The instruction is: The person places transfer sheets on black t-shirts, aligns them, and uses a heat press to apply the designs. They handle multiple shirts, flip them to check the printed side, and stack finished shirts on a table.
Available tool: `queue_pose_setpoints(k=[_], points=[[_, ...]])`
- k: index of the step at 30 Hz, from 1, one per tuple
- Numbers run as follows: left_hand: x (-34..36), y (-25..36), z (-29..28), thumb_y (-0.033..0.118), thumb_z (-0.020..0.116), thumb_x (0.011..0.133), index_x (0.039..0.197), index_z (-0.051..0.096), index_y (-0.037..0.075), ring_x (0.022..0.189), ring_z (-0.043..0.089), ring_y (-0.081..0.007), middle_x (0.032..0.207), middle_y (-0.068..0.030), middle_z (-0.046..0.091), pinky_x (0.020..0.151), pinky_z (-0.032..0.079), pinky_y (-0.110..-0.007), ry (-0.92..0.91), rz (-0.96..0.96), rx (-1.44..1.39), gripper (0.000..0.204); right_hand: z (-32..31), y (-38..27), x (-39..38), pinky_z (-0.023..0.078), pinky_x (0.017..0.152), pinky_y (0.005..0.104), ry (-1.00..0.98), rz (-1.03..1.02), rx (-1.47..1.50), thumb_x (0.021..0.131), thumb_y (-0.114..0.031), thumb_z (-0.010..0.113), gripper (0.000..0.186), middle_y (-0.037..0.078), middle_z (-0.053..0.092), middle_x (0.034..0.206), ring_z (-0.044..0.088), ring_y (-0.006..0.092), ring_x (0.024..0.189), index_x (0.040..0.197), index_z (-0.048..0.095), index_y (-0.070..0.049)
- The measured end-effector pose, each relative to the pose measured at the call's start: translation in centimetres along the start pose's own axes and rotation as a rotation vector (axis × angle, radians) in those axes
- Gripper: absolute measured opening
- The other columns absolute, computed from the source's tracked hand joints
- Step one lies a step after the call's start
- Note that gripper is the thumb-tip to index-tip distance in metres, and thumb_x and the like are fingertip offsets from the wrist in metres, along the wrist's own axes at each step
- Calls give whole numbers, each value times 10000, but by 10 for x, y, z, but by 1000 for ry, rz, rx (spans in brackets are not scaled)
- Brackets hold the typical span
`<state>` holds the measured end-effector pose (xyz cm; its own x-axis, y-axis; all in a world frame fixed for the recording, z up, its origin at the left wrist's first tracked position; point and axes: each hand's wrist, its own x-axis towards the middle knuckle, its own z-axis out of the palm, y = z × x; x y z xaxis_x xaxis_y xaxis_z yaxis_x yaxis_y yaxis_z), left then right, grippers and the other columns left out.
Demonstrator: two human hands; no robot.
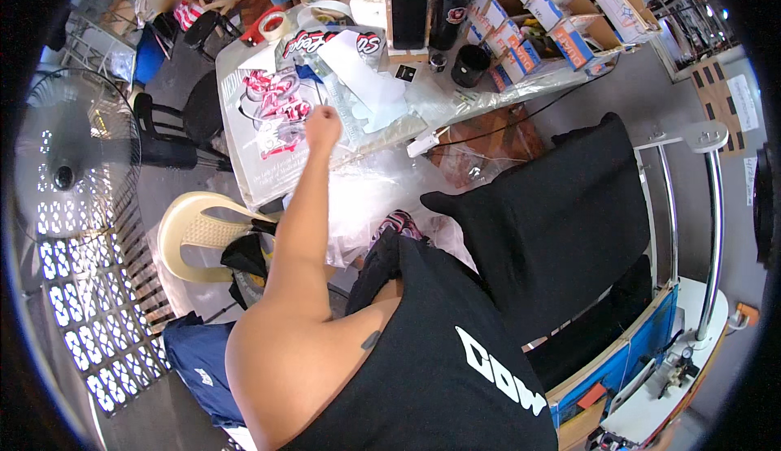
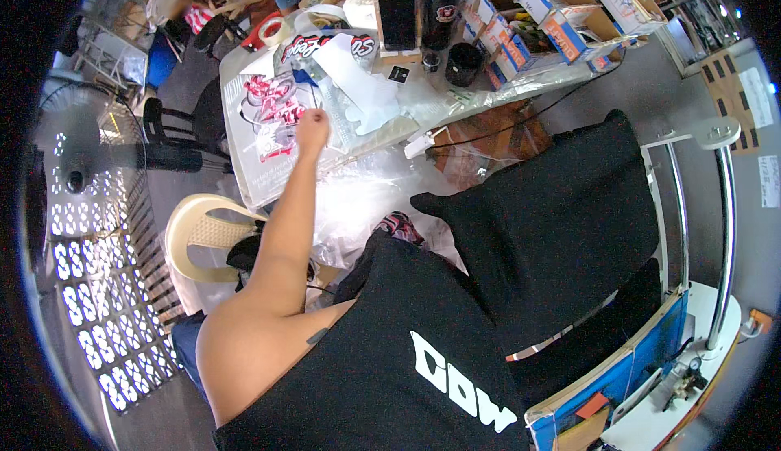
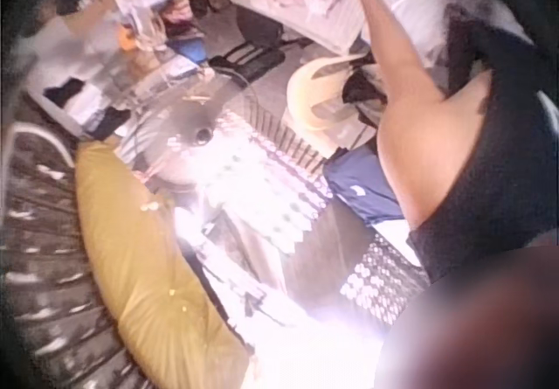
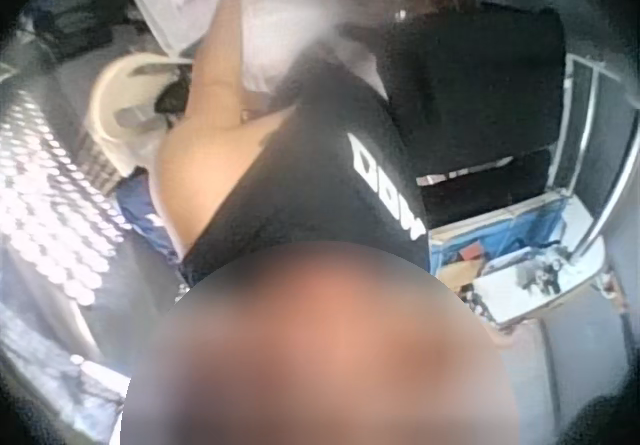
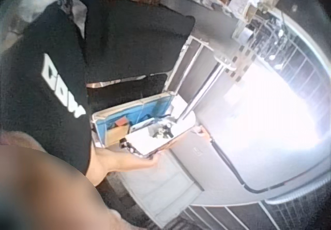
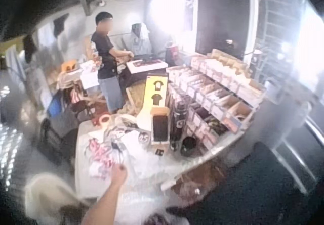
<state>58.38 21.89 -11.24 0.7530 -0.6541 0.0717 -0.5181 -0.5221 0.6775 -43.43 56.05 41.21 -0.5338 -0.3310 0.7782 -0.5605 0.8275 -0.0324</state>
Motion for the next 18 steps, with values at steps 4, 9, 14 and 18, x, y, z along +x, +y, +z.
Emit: queue_pose_setpoints(k=[4, 9, 14, 18], points=[[53, -25, -17, 233, 629, 908, 1023, 757, 79, 970, 741, -366, 1012, -174, 775, 876, 568, -463, -4, -95, -7, 231, 11, 19, -8, 547, 835, 414, -291, 71, -101, 951, -435, 758, 423, 147, 748, 1073, 702, 316, 960, 1100, 756, -39], [58, 26, 25, 266, 670, 870, 1059, 761, 61, 1013, 749, -358, 980, -185, 779, 928, 567, -451, -79, 42, -7, 293, 42, 57, 19, 522, 920, 404, -471, 85, -125, 980, -449, 714, 468, 151, 733, 1171, 684, 313, 1059, 1185, 732, -29], [96, 65, 68, 549, 818, 787, 1481, 406, -67, 1401, 534, -412, 1521, -303, 506, 1138, 457, -530, -178, -401, 78, 1015, 58, 95, 42, 497, 1005, 394, -567, 108, -115, 1009, -463, 669, 516, 156, 718, 1269, 665, 311, 1158, 1270, 708, -19], [161, 70, 96, 652, 853, 682, 1484, 443, -30, 1431, 446, -393, 1532, -214, 439, 1171, 398, -556, -256, -729, 234, 1129, 39, 110, 33, 477, 1073, 386, -573, 89, -60, 1032, -474, 633, 558, 159, 705, 1348, 650, 309, 1237, 1338, 689, -11]])
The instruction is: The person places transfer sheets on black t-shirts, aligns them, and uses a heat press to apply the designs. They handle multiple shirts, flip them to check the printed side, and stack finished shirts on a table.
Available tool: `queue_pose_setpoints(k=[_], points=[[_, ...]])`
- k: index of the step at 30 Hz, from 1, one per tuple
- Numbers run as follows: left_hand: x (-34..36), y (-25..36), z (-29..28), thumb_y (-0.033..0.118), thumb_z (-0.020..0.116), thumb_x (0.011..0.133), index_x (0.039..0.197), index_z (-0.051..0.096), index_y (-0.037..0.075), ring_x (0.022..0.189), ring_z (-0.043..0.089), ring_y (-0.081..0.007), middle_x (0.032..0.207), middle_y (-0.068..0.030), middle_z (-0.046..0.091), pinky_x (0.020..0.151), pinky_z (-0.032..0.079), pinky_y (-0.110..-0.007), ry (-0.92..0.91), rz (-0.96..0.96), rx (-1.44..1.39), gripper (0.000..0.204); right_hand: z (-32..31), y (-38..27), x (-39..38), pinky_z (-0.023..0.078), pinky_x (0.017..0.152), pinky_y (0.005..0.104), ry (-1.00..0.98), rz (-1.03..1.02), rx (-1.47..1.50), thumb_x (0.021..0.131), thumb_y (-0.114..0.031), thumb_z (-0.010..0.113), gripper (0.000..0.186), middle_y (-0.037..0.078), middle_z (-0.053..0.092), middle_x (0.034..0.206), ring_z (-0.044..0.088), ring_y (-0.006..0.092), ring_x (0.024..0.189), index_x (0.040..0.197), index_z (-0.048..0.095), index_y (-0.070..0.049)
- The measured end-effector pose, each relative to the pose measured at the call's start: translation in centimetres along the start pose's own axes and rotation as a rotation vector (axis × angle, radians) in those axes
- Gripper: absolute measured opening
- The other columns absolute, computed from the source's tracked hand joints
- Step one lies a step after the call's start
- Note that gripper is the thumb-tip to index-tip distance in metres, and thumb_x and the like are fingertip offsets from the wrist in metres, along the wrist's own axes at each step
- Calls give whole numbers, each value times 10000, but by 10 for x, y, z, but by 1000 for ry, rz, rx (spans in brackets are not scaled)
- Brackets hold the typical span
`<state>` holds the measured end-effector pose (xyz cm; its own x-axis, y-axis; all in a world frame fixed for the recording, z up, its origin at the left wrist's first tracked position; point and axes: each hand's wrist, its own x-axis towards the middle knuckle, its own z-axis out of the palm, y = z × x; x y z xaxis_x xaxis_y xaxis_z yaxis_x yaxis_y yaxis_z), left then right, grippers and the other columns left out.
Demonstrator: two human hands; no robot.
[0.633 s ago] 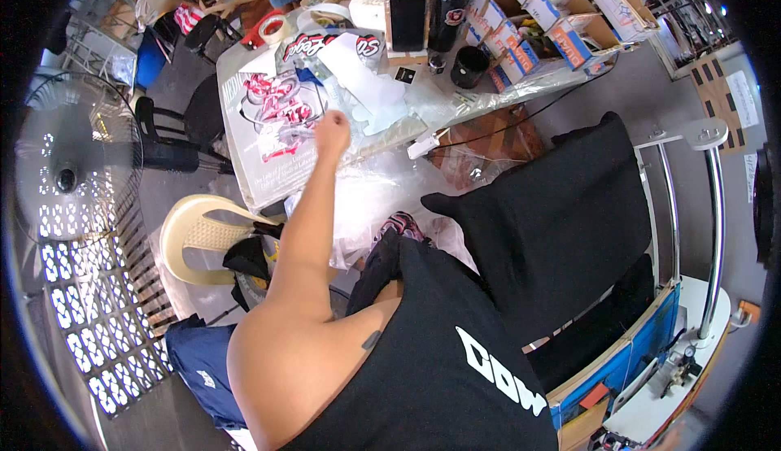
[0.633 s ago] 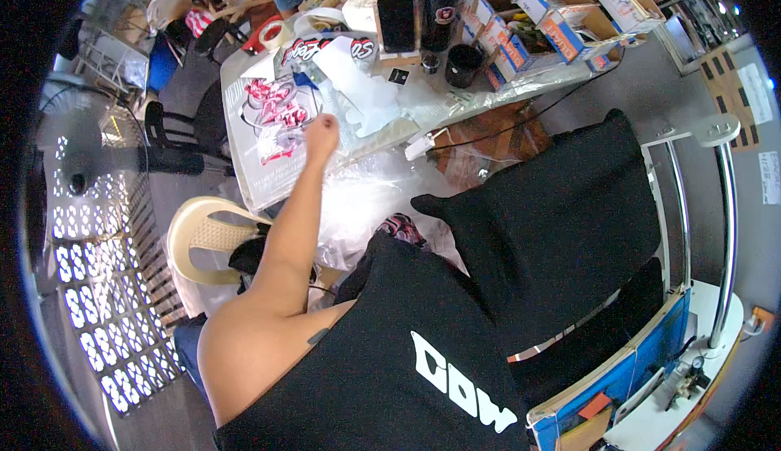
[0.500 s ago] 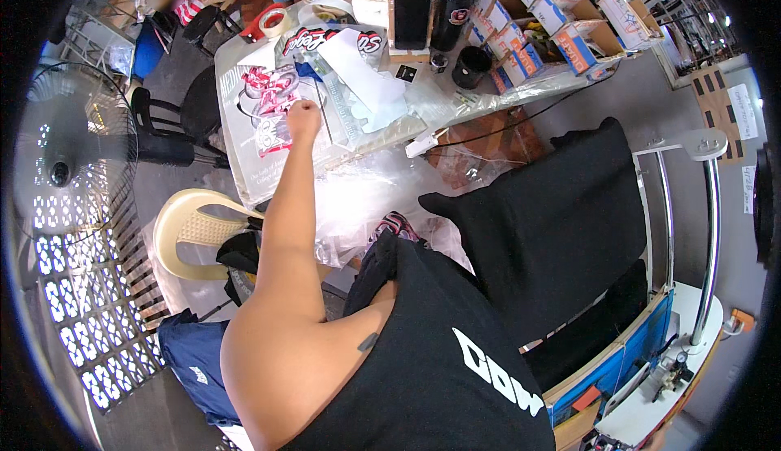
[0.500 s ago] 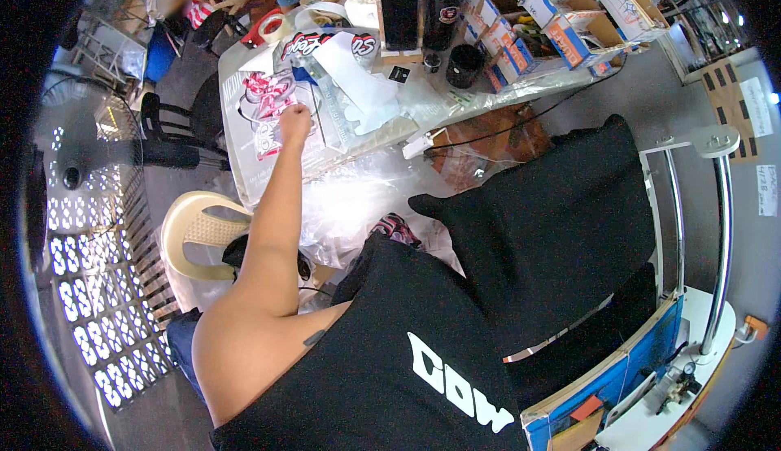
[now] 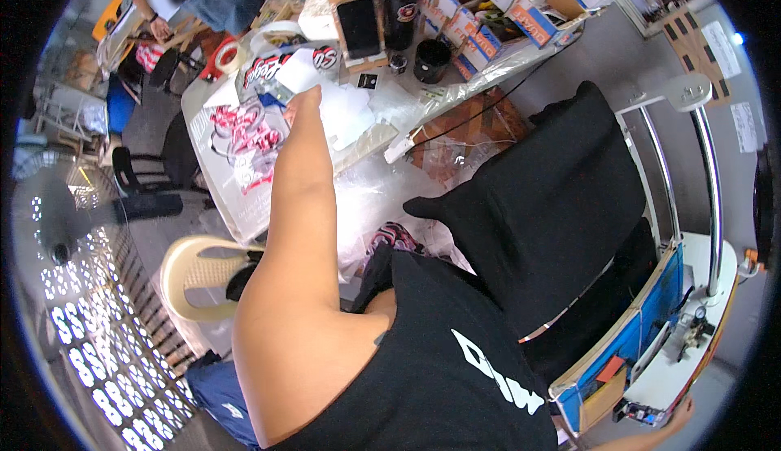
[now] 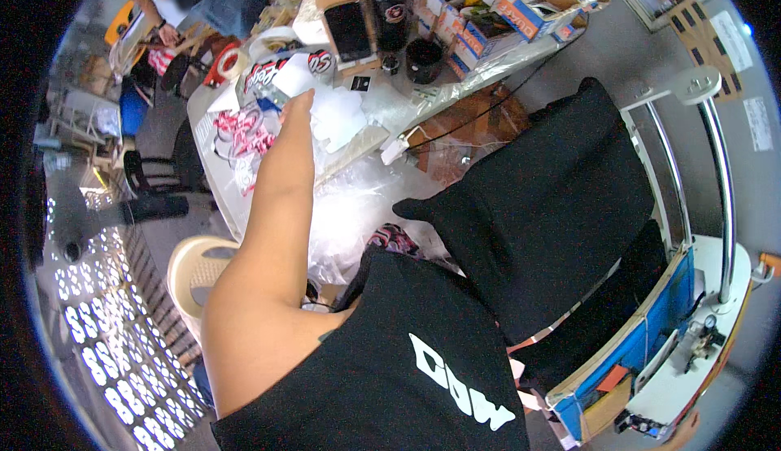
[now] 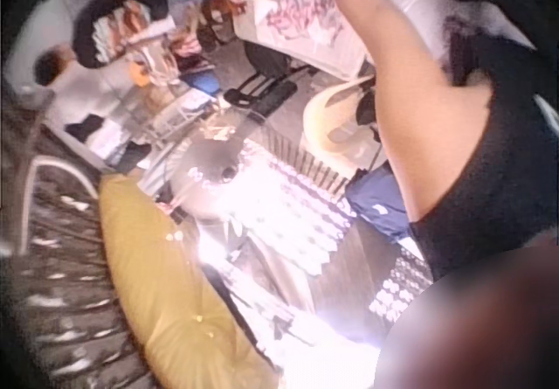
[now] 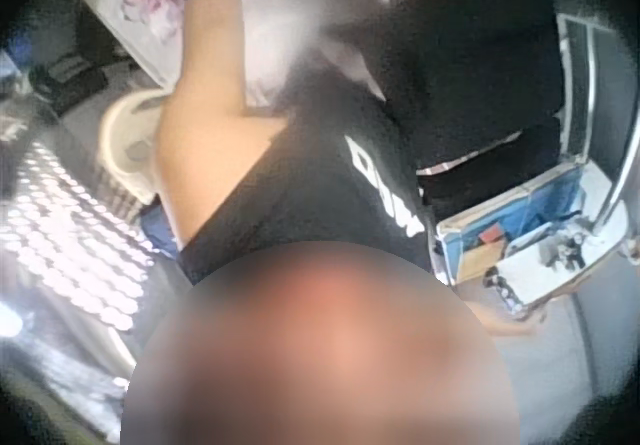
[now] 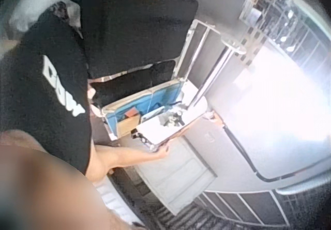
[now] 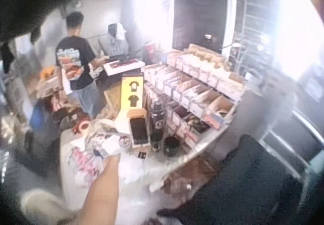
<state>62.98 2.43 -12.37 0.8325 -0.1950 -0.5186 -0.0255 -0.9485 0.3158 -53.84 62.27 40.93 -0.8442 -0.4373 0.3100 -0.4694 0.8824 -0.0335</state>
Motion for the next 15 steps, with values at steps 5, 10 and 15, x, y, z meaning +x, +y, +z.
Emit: queue_pose_setpoints(k=[5, 10, 15], points=[[53, 2, 28, 617, 838, 710, 1443, 503, -33, 1304, 504, -384, 1444, -173, 479, 1100, 443, -542, 94, 53, 49, 1035, -33, 2, -80, 443, 1123, 388, 6, 21, -65, 1059, -384, 610, 505, 169, 679, 1395, 628, 297, 1273, 1388, 656, -3], [102, -27, 0, 523, 773, 845, 1370, 565, -90, 1155, 621, -350, 1329, -180, 610, 983, 546, -511, -154, 363, -314, 834, -56, -23, -157, 418, 1152, 404, 143, 127, -51, 1065, -442, 593, 558, 177, 657, 1435, 601, 307, 1334, 1415, 641, -10], [68, -17, -40, 506, 671, 952, 1265, 613, -162, 1050, 717, -374, 1257, -237, 701, 932, 599, -516, 177, 197, -437, 739, -5, -64, -230, 494, 1064, 364, 317, 15, 80, 1053, -255, 660, 348, 135, 699, 1360, 649, 245, 1254, 1307, 713, -23]])
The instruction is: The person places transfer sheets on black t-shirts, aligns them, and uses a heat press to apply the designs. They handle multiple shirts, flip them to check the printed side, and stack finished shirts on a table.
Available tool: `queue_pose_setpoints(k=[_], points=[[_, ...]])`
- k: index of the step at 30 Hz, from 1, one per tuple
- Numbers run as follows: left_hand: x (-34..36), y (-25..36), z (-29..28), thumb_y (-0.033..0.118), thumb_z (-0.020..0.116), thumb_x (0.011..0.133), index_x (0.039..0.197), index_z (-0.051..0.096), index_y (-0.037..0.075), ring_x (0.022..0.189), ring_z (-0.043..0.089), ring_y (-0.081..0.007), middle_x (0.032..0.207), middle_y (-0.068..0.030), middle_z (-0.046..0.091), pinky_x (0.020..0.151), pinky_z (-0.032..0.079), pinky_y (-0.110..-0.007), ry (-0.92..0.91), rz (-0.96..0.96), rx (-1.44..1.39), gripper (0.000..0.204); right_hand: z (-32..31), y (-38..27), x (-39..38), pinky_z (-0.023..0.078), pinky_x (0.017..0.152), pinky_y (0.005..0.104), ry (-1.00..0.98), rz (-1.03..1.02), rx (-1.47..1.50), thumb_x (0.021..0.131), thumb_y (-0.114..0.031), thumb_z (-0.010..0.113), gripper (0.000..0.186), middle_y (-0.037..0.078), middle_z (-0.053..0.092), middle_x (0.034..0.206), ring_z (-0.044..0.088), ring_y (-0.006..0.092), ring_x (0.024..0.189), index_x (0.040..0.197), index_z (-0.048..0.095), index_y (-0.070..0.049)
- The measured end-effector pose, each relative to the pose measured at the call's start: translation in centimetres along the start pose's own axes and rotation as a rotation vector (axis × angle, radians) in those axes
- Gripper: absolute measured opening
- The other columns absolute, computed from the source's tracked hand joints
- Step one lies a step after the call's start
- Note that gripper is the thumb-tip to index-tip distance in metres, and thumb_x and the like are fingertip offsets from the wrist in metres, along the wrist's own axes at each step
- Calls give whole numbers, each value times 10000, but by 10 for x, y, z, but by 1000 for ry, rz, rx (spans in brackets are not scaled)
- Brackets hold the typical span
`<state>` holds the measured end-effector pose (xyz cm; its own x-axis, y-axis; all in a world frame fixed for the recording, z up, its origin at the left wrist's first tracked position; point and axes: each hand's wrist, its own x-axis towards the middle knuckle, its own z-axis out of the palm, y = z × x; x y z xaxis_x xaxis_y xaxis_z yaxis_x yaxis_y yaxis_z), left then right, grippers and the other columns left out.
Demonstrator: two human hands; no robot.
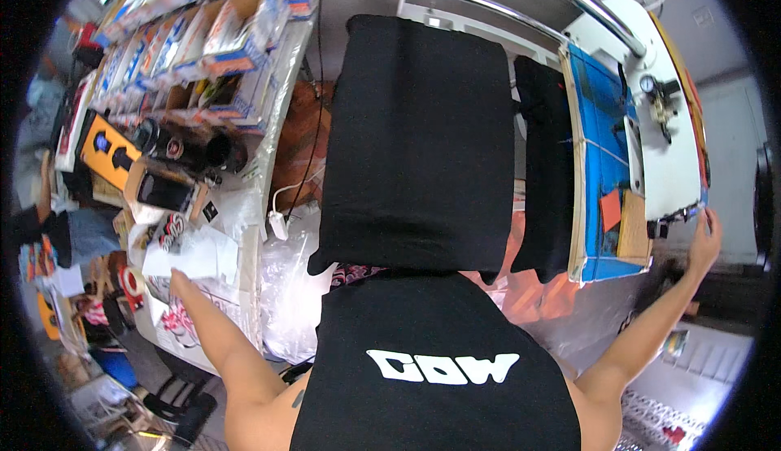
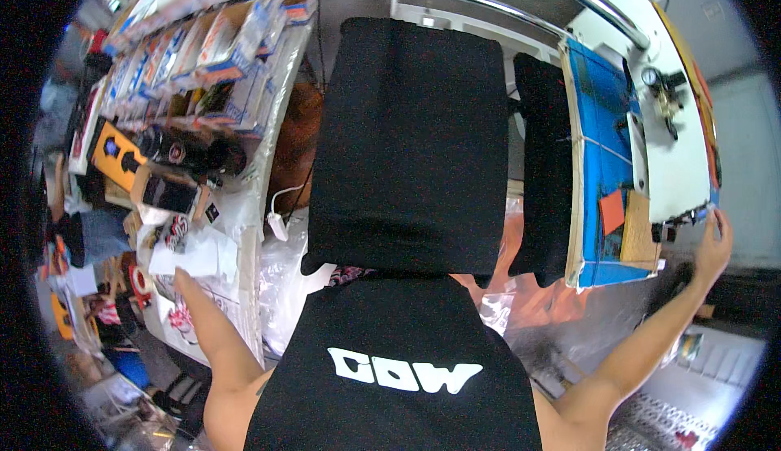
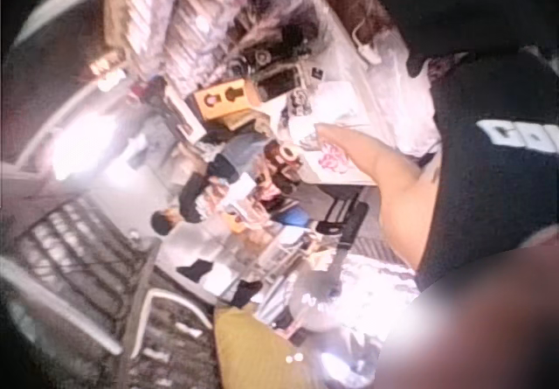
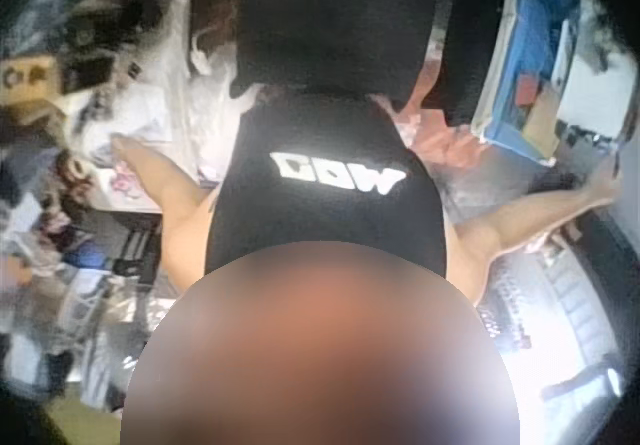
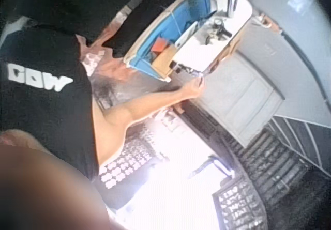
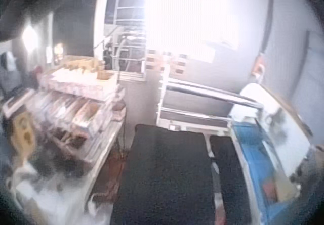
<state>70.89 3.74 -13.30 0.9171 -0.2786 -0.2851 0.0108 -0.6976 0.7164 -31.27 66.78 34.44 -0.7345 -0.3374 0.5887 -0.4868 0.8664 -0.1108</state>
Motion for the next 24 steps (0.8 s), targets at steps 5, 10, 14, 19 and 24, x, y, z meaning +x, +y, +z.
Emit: queue_pose_setpoints(k=[5, 10, 14, 19, 24], points=[[-110, 75, -102, 259, 515, 1105, 1254, 688, -79, 1020, 712, -386, 1217, -241, 734, 929, 544, -463, 294, 530, -22, 408, 52, -123, -102, 548, 924, 325, 146, -11, 297, 1015, -139, 712, 172, 83, 756, 1150, 696, 188, 1045, 1138, 754, -26], [-351, 116, -95, 183, 557, 1071, 1153, 731, -57, 1024, 716, -378, 1124, -220, 748, 935, 554, -457, 17, 1347, -146, 308, 139, -304, -196, 562, 802, 309, -601, 226, 1023, 1016, -185, 725, 161, 68, 743, 959, 700, 140, 888, 986, 768, -32], [-556, 96, -6, -1, 611, 914, 1265, 720, -1, 1256, 647, -430, 1276, -221, 700, 1114, 487, -528, -772, 2200, -182, 367, 191, -388, -194, 667, 770, 373, -1394, 699, 1630, 1101, -621, 387, 720, 175, 727, 999, 759, 258, 899, 1114, 705, 26], [-661, 93, 81, 201, 723, 914, 1273, 704, 77, 1345, 577, -369, 1369, -139, 650, 1164, 385, -621, -1110, 2466, 30, 381, 285, -423, -144, 649, 765, 365, -1187, 652, 1307, 966, -77, 735, 302, 146, 753, 1032, 752, 208, 900, 1217, 654, 71], [-741, 147, 204, 104, 677, 919, 1131, 752, 57, 1215, 618, -355, 1235, -131, 688, 1097, 429, -567, -1387, 2206, -191, 230, 372, -421, -97, 555, 726, 306, -961, 427, 1002, 958, -54, 724, 300, 138, 780, 1039, 728, 164, 837, 1214, 691, 97]])
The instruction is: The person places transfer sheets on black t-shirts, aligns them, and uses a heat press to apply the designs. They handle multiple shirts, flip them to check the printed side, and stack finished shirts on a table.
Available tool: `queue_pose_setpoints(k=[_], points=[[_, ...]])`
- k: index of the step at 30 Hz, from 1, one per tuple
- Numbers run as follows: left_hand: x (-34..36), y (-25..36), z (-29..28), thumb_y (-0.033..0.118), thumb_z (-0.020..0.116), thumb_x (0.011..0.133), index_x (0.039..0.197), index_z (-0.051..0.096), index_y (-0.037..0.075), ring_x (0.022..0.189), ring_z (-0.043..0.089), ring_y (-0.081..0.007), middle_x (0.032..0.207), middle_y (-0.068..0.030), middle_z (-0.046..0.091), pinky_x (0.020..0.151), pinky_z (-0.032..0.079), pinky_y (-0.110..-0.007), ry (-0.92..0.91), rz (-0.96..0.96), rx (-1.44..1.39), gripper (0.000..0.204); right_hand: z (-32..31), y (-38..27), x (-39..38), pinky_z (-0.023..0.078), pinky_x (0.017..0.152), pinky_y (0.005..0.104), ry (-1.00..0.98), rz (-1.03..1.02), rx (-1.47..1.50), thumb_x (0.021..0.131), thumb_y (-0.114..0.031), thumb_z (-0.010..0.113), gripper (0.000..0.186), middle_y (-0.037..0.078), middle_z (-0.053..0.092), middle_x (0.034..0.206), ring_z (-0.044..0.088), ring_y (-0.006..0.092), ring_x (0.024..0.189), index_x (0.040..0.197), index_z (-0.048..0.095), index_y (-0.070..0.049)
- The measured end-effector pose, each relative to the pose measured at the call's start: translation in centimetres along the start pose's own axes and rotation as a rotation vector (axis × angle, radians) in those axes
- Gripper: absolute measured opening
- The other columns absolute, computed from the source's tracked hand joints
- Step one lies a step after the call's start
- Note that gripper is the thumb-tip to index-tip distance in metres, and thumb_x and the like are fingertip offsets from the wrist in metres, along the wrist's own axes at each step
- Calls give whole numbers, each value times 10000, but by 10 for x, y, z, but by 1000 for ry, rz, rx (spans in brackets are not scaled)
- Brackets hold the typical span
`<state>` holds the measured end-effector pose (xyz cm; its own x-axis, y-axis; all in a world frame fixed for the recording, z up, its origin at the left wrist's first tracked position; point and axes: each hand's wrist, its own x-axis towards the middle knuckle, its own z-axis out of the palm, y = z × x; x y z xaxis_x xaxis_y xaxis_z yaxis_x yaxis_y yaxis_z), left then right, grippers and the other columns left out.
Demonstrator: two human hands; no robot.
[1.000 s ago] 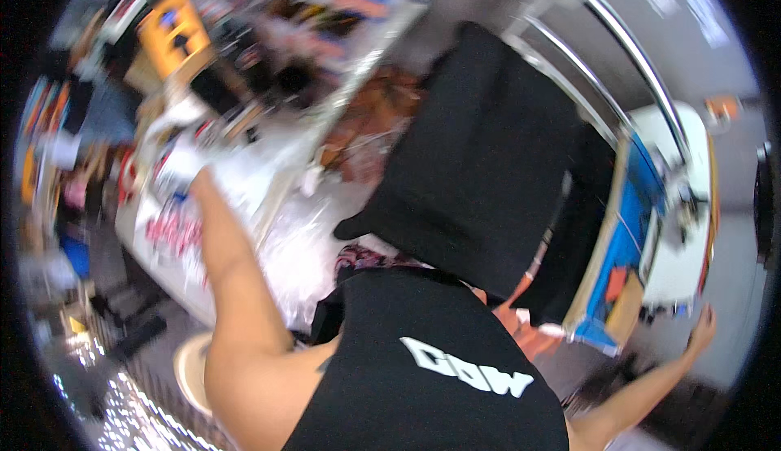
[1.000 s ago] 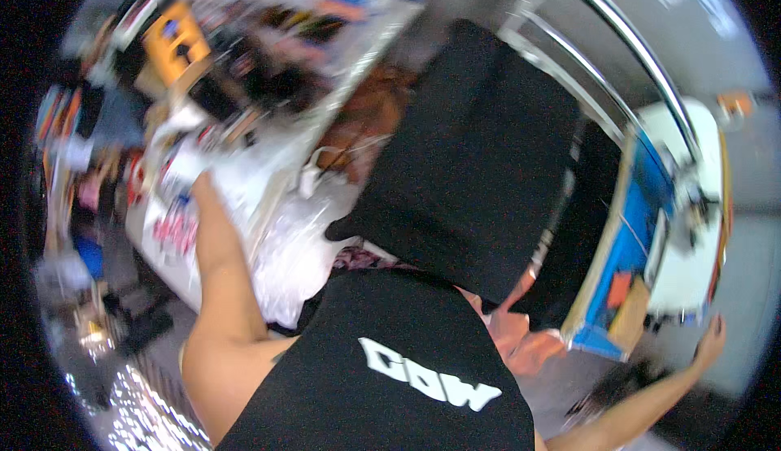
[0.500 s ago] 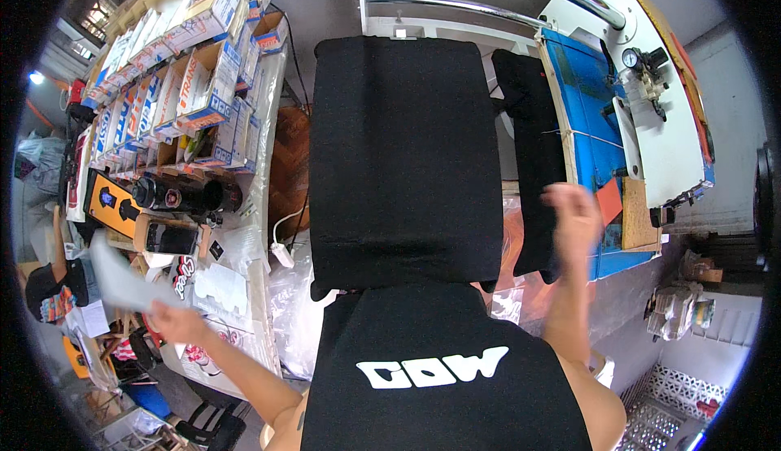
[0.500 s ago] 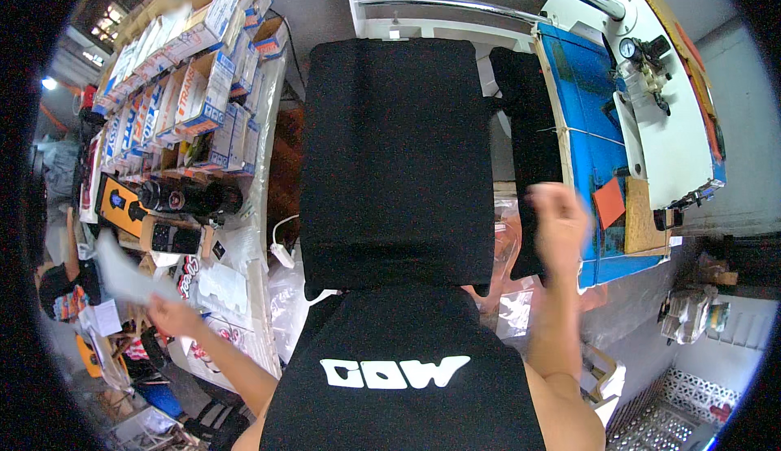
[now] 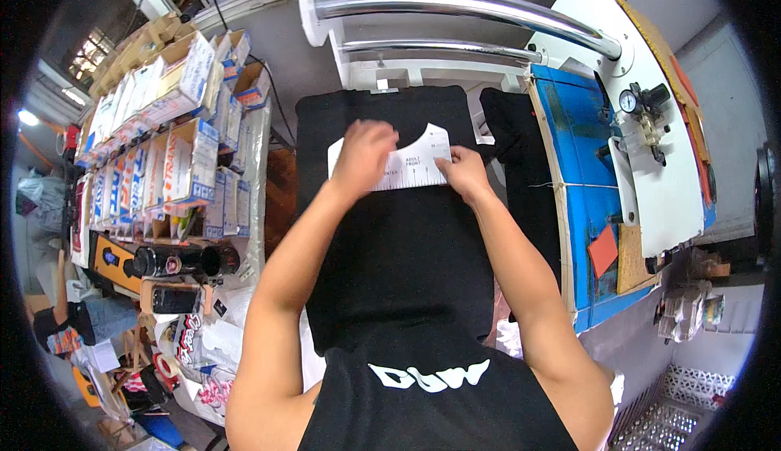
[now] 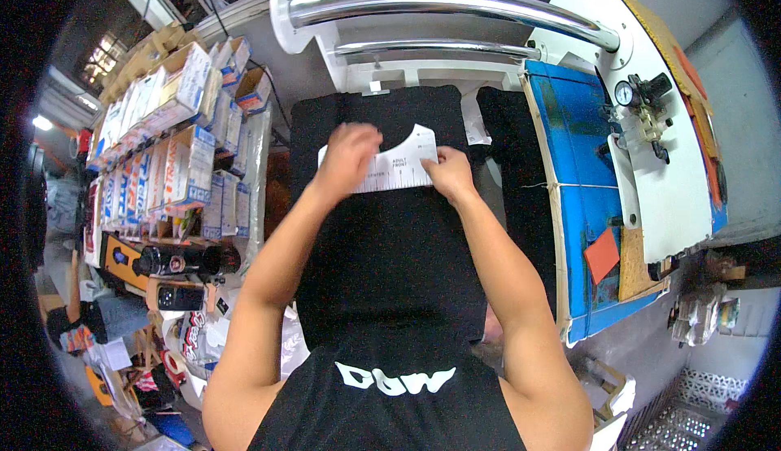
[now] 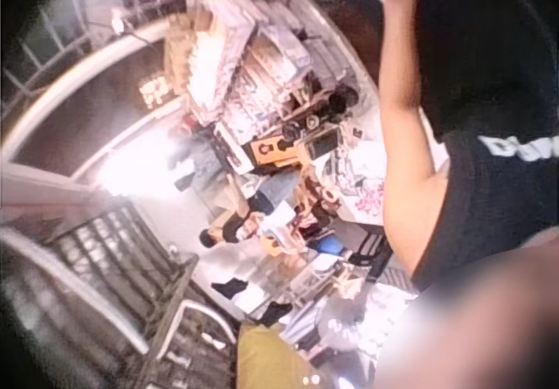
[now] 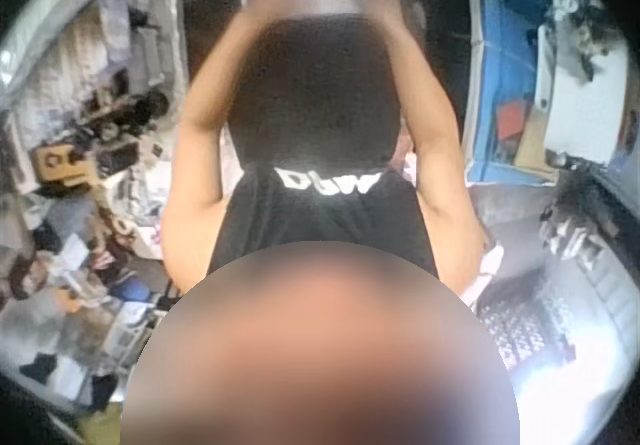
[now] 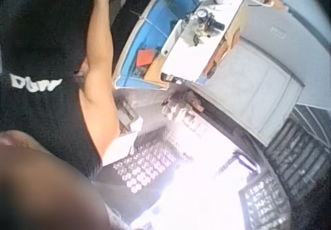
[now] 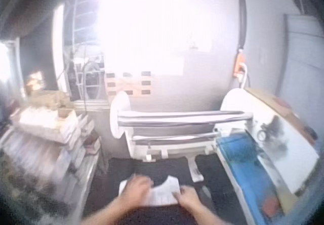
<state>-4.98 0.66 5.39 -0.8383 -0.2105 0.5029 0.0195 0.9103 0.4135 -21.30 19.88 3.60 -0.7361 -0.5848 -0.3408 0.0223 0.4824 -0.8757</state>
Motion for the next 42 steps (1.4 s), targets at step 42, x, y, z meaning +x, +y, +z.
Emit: queue_pose_setpoints(k=[42], points=[[-66, -28, -4, 129, 695, 923, 1281, 677, 6, 1333, 548, -370, 1348, -177, 621, 1178, 388, -557, 94, -392, 299, 379, 27, 17, 12, 358, 1188, 508, 381, -689, -868, 955, -332, 716, 492, 194, 576, 1447, 486, 382, 1400, 1324, 668, -11]])
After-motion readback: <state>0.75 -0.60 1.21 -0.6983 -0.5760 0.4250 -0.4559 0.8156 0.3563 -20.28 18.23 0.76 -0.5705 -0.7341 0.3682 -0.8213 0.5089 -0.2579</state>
